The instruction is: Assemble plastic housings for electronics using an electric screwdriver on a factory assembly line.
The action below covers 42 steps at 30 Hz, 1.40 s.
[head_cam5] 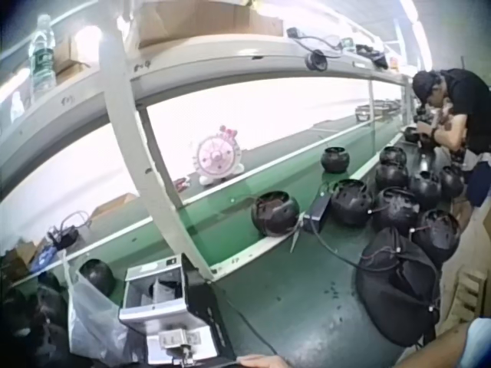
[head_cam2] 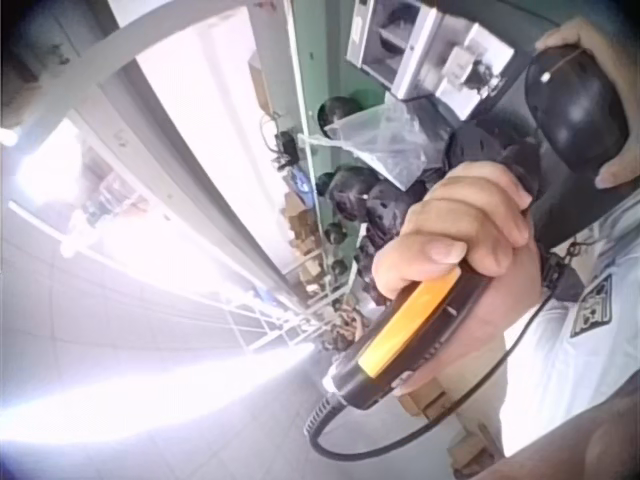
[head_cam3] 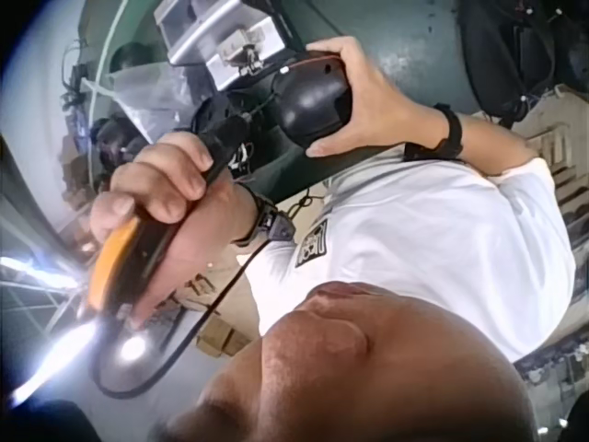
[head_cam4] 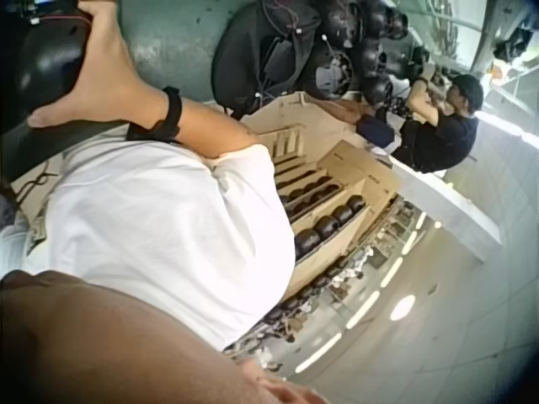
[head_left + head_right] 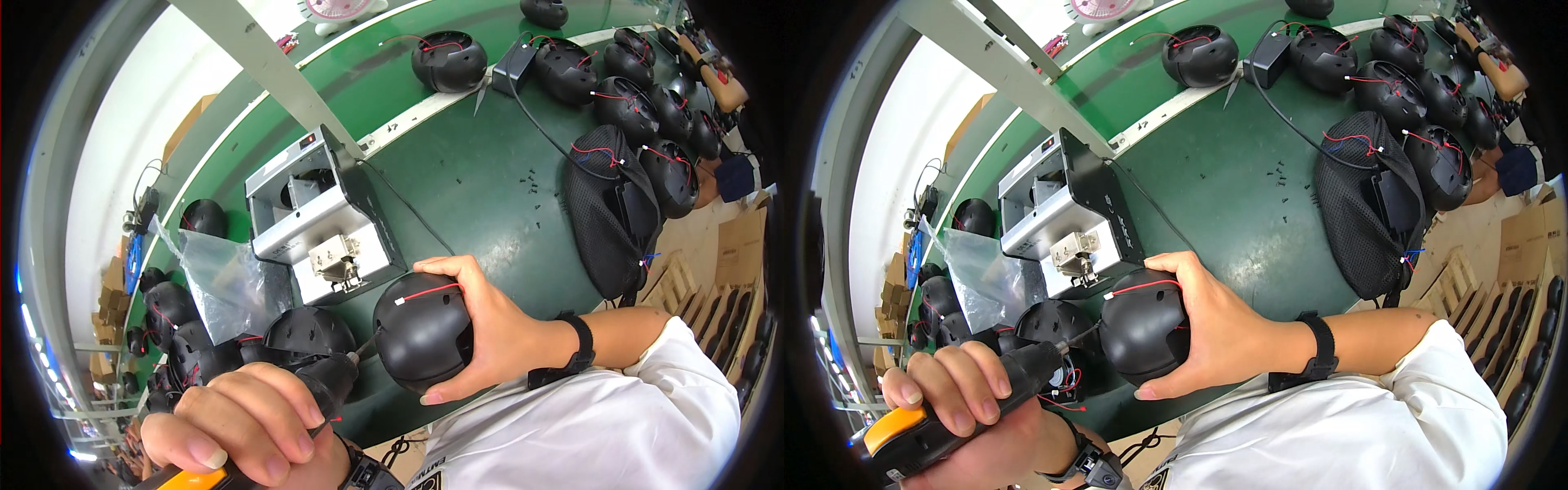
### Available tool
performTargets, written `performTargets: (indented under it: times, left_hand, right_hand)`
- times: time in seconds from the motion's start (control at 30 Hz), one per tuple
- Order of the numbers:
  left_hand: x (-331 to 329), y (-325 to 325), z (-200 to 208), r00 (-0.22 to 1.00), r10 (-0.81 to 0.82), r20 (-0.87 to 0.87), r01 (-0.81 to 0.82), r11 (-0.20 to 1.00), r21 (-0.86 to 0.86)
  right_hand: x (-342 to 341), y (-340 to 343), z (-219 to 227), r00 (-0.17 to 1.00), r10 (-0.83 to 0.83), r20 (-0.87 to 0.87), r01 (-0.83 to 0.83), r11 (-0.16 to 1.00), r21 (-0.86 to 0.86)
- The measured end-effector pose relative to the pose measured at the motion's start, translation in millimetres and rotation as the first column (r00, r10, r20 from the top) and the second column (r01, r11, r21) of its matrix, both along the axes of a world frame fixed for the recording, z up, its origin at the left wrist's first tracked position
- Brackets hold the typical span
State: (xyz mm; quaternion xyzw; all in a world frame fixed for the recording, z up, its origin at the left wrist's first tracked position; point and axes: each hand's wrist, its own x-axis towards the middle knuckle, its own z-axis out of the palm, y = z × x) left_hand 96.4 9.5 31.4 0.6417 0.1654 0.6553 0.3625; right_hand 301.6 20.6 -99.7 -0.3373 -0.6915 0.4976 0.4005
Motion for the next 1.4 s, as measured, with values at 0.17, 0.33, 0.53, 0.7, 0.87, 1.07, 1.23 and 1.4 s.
performTargets:
  times: [0.17, 0.33, 0.53, 0.7, 0.87, 1.07, 1.23, 1.4]
  left_hand:
    - [10.9, 7.0, -4.8, 0.998, 0.062, 0.030, -0.062, 0.998, -0.010]
    - [3.2, 16.3, -19.0, 0.999, 0.003, 0.035, -0.001, 0.998, -0.067]
    - [-25.4, 48.7, -32.7, 0.865, -0.366, -0.343, 0.376, 0.926, -0.042]
    - [7.2, 25.7, -51.4, 0.996, 0.073, -0.046, -0.071, 0.996, 0.049]
    - [7.2, 37.8, -49.6, 0.997, -0.074, -0.006, 0.074, 0.997, -0.034]
    - [0.7, 53.8, -36.8, 0.957, -0.272, -0.106, 0.267, 0.962, -0.056]
    - [-7.4, 53.9, -9.1, 0.998, -0.015, 0.068, 0.029, 0.977, -0.213]
    - [-16.1, 89.0, -38.3, 0.986, 0.163, 0.033, -0.142, 0.927, -0.347]
  right_hand:
    - [1.6, -0.2, 0.1, 0.999, -0.007, -0.040, 0.003, 0.996, -0.088]
    - [-0.9, -0.4, 2.6, 0.999, -0.044, -0.008, 0.044, 0.998, -0.052]
    - [-7.2, 7.7, 1.2, 0.996, -0.086, -0.022, 0.084, 0.993, -0.083]
    - [-7.8, 13.4, 6.4, 0.998, -0.061, -0.003, 0.061, 0.994, -0.089]
    - [-3.0, 18.2, 2.5, 0.998, -0.051, -0.027, 0.047, 0.991, -0.128]
    - [-1.2, 26.8, 11.1, 0.998, 0.062, -0.011, -0.063, 0.973, -0.222]
    - [1.2, 23.4, 7.4, 0.999, 0.032, -0.006, -0.032, 0.978, -0.208]
    - [0.7, 21.1, 11.9, 0.995, 0.090, -0.044, -0.096, 0.978, -0.184]
